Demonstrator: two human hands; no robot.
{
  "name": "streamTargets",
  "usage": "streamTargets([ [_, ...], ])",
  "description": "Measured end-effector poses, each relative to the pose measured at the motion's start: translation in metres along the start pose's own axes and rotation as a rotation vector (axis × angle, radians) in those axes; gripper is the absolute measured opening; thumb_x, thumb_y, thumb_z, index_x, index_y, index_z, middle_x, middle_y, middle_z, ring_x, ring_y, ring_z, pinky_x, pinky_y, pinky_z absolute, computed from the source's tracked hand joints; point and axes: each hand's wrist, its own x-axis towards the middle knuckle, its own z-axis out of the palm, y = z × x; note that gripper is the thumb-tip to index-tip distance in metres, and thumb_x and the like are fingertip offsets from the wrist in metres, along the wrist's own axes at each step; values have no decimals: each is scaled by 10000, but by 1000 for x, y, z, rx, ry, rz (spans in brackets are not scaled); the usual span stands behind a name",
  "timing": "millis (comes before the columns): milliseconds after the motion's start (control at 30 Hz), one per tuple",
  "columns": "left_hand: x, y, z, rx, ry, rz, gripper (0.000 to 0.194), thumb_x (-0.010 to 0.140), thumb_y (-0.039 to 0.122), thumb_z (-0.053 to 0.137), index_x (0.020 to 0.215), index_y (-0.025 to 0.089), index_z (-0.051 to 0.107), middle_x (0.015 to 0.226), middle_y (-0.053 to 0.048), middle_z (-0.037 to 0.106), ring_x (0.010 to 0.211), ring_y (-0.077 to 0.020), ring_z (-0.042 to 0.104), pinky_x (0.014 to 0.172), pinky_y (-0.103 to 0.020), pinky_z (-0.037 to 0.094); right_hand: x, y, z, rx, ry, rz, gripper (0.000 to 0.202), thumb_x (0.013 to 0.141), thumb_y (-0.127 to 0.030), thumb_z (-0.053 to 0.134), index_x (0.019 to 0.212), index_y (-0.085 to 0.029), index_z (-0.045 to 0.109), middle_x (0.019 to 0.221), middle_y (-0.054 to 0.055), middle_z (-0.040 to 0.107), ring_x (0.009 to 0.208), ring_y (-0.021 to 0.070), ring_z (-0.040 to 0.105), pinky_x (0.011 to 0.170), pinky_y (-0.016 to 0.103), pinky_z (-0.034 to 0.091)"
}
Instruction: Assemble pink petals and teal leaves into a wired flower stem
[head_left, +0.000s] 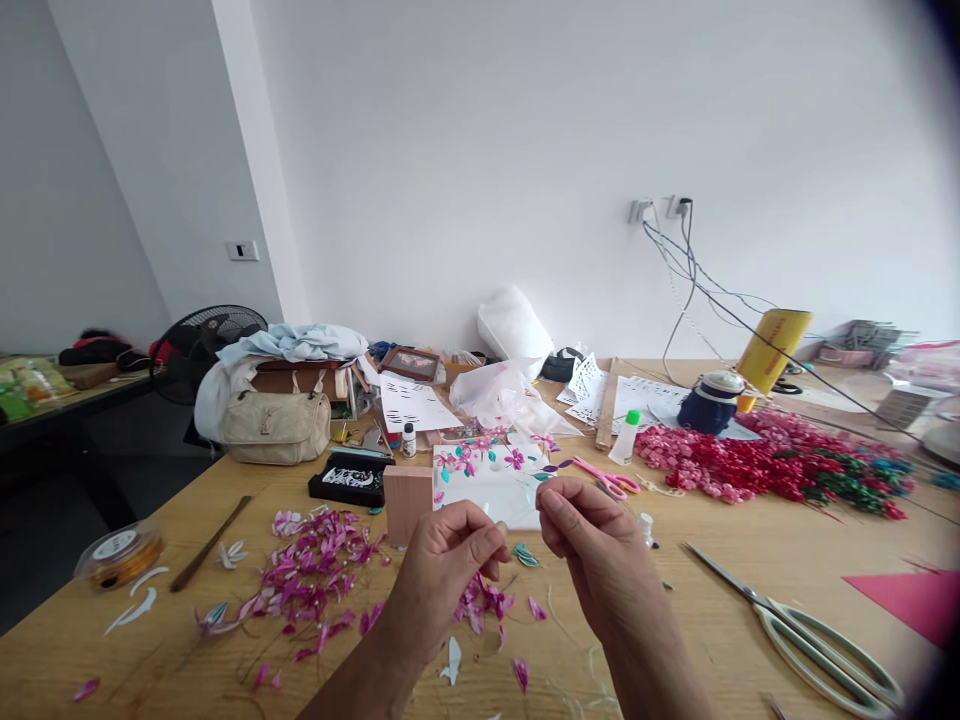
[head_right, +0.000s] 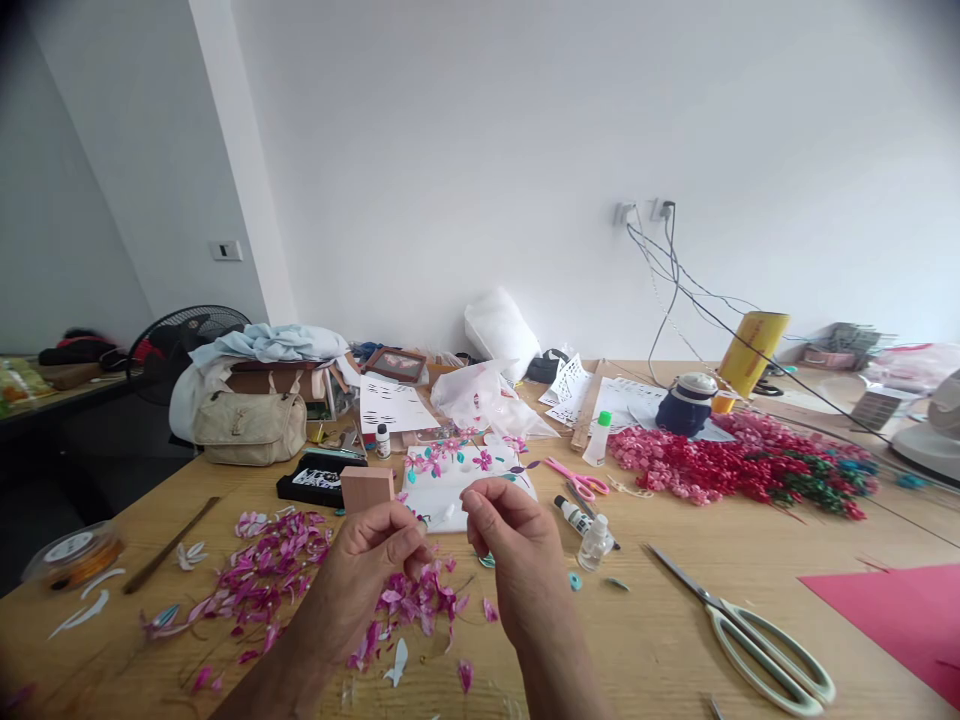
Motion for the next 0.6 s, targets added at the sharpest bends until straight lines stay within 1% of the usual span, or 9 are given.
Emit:
streamTargets([
  [100, -1, 0, -1, -48, -38, 20, 268, 704, 366, 681, 599, 137, 591, 565, -6, 550, 533, -88, 471, 523, -203, 361, -1, 0, 2, 21, 7, 16, 244, 655, -379, 741, 643, -172, 613, 460, -50, 445, 447, 66, 325, 434, 208, 204],
  [200, -2, 0, -1, -54, -93, 65, 214, 734, 327, 665, 639, 142, 615, 587, -6, 536, 569, -93, 471, 555, -209, 369, -4, 1, 6, 92, -3, 27, 236, 674, -369, 727, 637, -175, 598, 461, -55, 424, 446, 63, 296, 432, 210, 192],
  [400, -3, 0, -4, -44, -194, 235, 139, 772, 271, 636, 688, 162, 655, 659, -13, 549, 617, -98, 484, 584, -216, 375, -7, 0, 14, 241, -11, 86, 232, 680, -343, 728, 616, -168, 589, 456, -58, 405, 436, 51, 258, 410, 200, 173],
  [500, -2, -2, -5, -52, -193, 238, 141, 768, 259, 644, 671, 157, 661, 649, -11, 553, 601, -91, 484, 575, -211, 370, -6, 2, 12, 274, 6, 81, 215, 654, -327, 752, 625, -165, 613, 490, -49, 452, 424, 34, 276, 399, 184, 185],
  [600, -1, -4, -5, -120, -154, 227, 153, 754, 260, 658, 645, 153, 658, 684, -6, 551, 593, -77, 478, 580, -208, 373, -3, 5, 8, 279, 30, 54, 200, 602, -328, 786, 668, -174, 676, 600, -14, 570, 422, 26, 326, 381, 175, 207],
])
